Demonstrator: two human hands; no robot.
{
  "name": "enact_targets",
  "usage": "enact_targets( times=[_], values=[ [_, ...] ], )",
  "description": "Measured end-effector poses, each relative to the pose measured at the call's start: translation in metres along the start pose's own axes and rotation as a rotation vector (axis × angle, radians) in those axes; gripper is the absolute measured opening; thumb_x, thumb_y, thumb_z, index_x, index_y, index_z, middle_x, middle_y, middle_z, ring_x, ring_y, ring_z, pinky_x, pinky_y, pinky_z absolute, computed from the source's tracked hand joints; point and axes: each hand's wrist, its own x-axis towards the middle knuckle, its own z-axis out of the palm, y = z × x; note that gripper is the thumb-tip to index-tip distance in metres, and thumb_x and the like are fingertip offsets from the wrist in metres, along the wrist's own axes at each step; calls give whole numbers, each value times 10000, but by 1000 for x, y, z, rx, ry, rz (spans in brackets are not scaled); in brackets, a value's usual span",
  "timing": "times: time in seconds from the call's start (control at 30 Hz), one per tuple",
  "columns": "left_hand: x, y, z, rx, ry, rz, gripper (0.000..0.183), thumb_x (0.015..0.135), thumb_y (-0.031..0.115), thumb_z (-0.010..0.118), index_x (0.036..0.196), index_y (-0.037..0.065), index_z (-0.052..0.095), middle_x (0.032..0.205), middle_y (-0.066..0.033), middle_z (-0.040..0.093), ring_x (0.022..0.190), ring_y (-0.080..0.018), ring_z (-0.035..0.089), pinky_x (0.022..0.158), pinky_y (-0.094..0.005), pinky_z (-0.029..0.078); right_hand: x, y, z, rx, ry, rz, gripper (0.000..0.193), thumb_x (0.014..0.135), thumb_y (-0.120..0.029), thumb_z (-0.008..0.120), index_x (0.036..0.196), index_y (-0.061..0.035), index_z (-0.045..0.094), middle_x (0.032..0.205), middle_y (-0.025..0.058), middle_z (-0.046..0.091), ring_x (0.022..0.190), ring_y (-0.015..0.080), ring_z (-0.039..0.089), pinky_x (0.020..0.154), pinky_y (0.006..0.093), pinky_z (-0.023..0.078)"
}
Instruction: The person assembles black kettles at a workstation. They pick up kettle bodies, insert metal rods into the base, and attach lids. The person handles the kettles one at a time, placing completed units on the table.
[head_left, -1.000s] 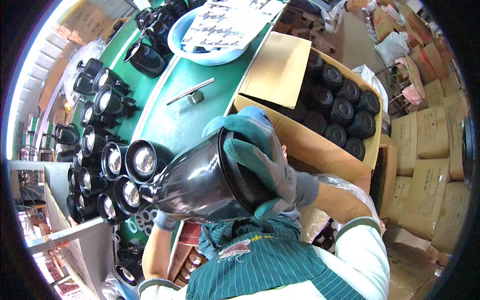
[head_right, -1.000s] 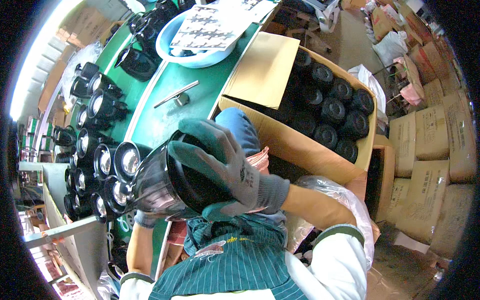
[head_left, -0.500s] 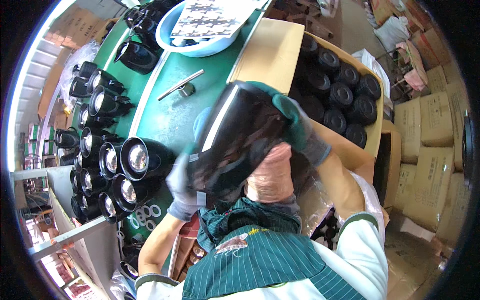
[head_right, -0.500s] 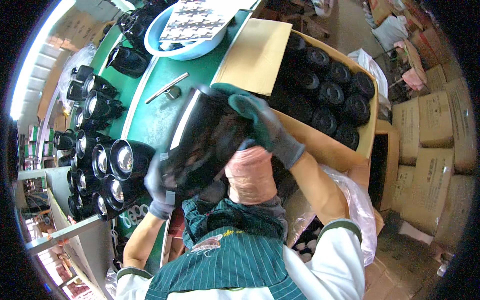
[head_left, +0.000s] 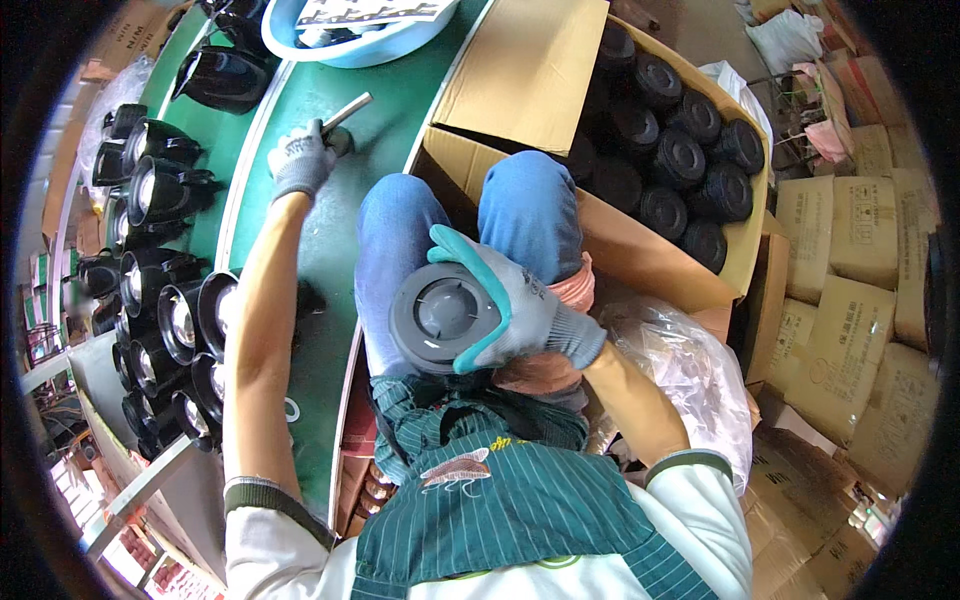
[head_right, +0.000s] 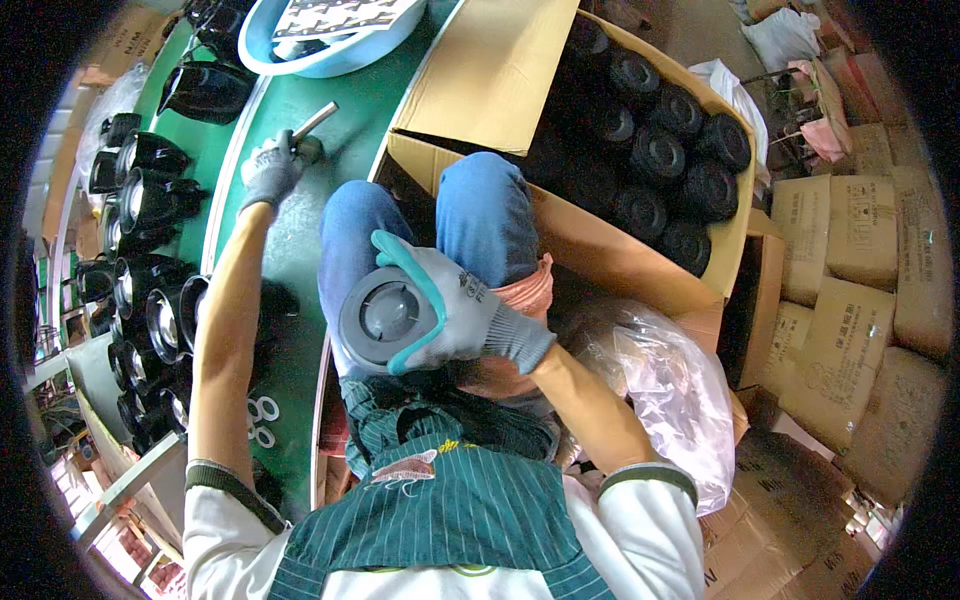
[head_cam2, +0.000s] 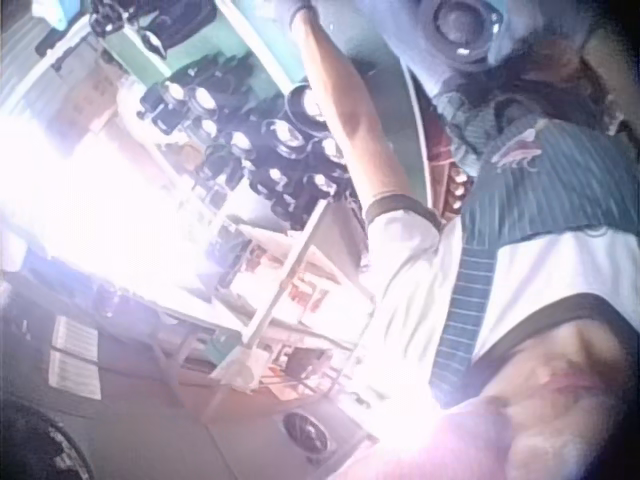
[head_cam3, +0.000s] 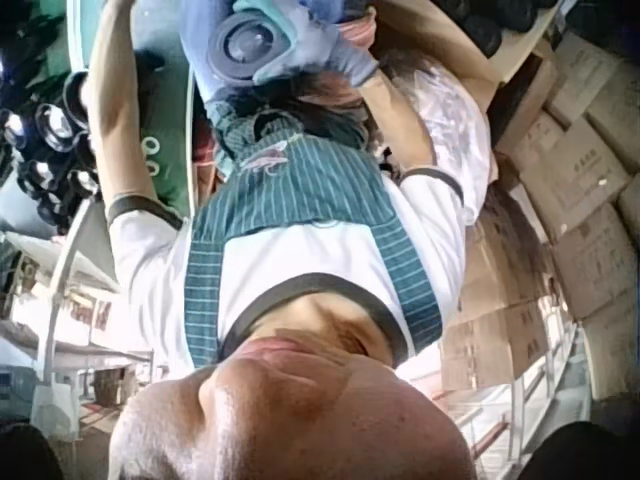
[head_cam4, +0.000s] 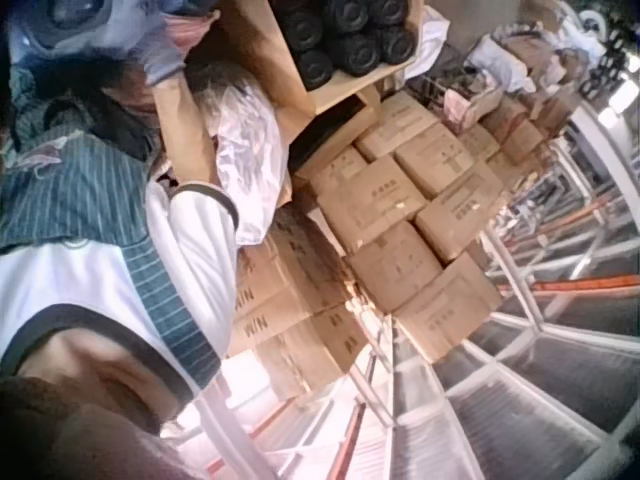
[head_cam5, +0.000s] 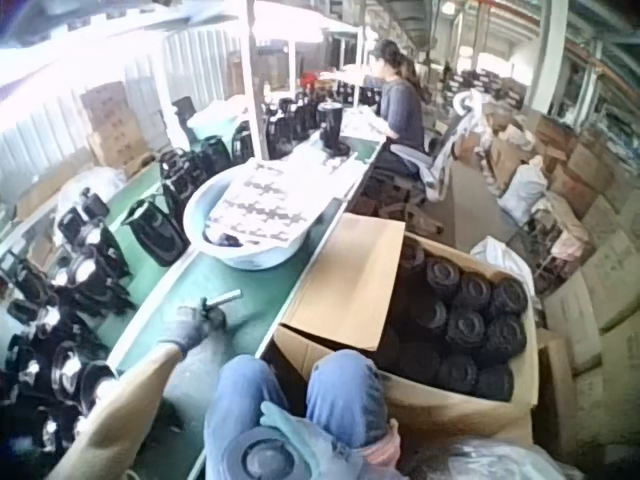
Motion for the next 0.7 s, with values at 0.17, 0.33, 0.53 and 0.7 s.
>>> enact_targets(
  times=[0.17, 0.33, 0.53, 0.7],
  values=[
    [-66, 18, -77, -578, 64, 248, 342, 971, 324, 656, 1198, 70, 686, 944, -187, 733, 869, -319, 724, 782, -436, 545, 0, 14, 5, 164, 249, -36, 1065, 957, -703, 538, 1641, 14, 149, 1620, 236, 352, 1357, 319, 522, 1155, 424, 390],
    [-199, 13, -148, -996, -335, 509, 394, 936, 168, 732, 1293, 17, 664, 898, -123, 725, 804, -175, 686, 760, -338, 556, 5, 9, 29, 378, 399, 147, 1096, 929, -867, 133, 1663, -56, 60, 1483, 252, 516, 1368, 353, 526, 1205, 460, 345],
    [-248, 25, -162, -615, -391, 603, 497, 909, 202, 725, 1318, -32, 568, 862, -257, 675, 807, -431, 708, 716, -454, 560, 11, -7, 28, 684, 394, 80, 921, 1017, -752, 218, 1657, -91, 162, 1509, 292, 489, 1389, 404, 514, 1183, 541, 398],
    [-298, 66, -175, -343, -314, 341, 578, 949, 241, 667, 1402, -47, 452, 840, -251, 684, 754, -437, 695, 659, -497, 551, 67, 5, 4, 986, 148, 227, 461, 1043, -302, 622, 1350, 42, 606, 723, 56, 667, 628, 241, 686, 746, 460, 629]
  ],
)
